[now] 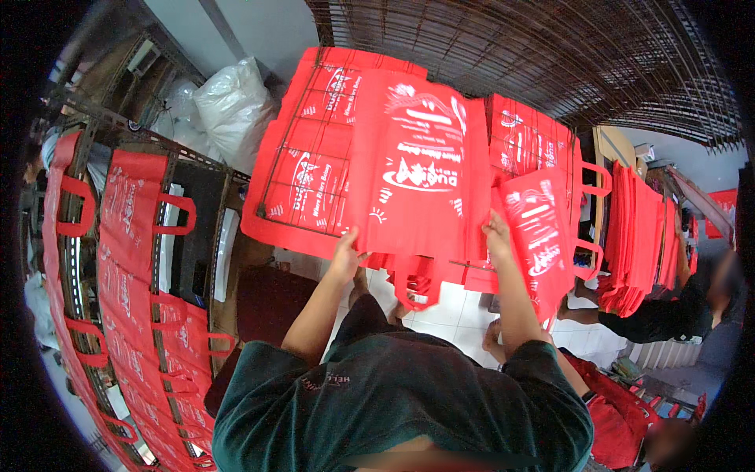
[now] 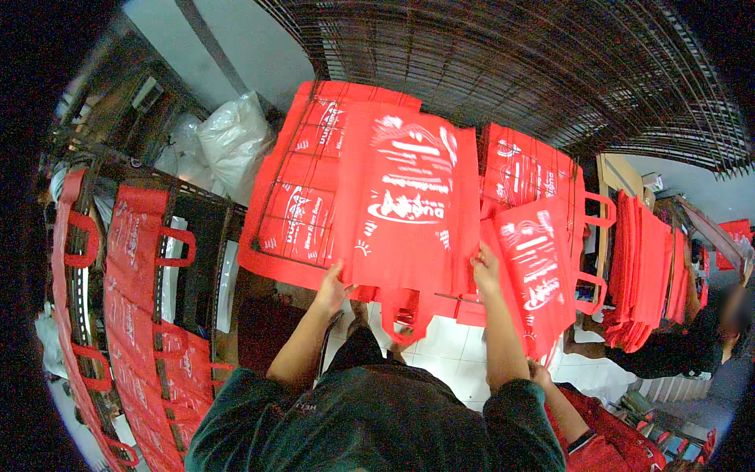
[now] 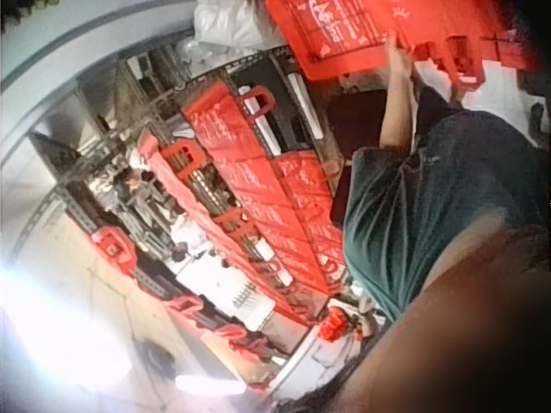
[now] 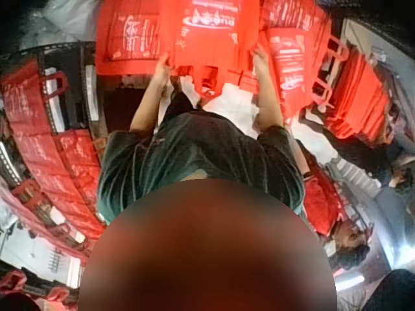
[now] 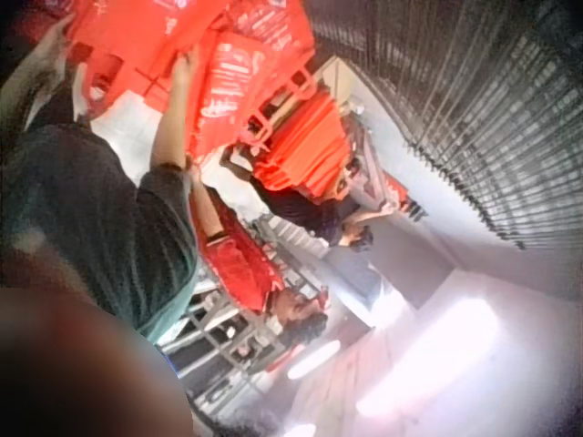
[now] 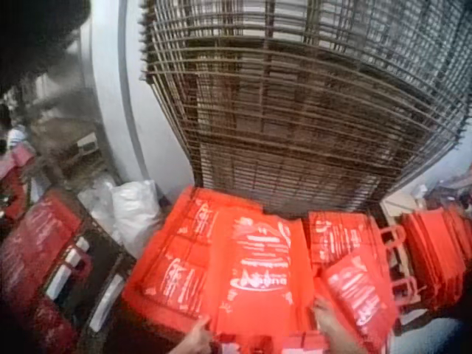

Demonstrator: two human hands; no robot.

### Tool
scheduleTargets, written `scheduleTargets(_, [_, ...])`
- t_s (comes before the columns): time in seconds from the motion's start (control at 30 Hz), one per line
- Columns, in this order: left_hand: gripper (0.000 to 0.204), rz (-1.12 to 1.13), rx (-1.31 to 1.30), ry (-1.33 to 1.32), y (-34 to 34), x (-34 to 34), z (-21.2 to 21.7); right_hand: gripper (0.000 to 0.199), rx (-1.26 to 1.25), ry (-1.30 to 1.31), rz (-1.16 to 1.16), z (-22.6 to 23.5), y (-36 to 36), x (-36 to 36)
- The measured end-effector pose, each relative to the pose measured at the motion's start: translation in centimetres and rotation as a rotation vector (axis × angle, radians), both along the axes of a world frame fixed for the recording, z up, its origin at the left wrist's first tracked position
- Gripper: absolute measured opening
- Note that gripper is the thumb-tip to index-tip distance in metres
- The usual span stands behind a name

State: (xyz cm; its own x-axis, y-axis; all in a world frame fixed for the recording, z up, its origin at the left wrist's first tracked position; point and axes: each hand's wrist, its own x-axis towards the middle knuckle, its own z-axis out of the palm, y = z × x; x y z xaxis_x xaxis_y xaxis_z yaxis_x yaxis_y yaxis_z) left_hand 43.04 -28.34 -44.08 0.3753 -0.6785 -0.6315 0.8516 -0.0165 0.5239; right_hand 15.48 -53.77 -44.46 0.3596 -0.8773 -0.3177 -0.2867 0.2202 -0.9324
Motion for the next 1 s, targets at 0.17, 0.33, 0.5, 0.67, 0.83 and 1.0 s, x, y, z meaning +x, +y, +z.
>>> scheduleTargets(0.17, [0.025,-0.066,0.261,-0.431,-1.8,-2.1,-6.1,0.053,-0.343,0.416,-0.096,-6.0,1.5,-2.5])
scheduleTargets(0.33, [0.026,-0.211,0.432,-1.09,-1.4,-2.5,-8.8,0.055,-0.375,0.518,-0.172,-6.6,1.4,-3.5])
scheduleTargets(0.5, [0.034,-0.225,0.544,-1.376,-2.4,-2.5,-5.2,0.056,-0.354,0.624,-0.174,-3.7,2.8,-3.1])
scheduleTargets(0.67, [0.042,-0.378,0.523,-1.498,-2.7,-2.3,-4.1,0.051,-0.873,0.712,-0.227,-9.8,1.6,-6.2])
scheduleTargets(0.83, [0.051,-0.378,0.518,-1.473,-2.7,-2.4,-4.0,0.051,-0.431,0.671,-0.235,-4.4,2.5,-3.5])
scheduleTargets(1.0, [0.055,-0.305,0.437,-1.604,-2.7,-2.2,-4.5,0.058,-0.426,0.61,-0.204,-5.8,2.1,-4.8])
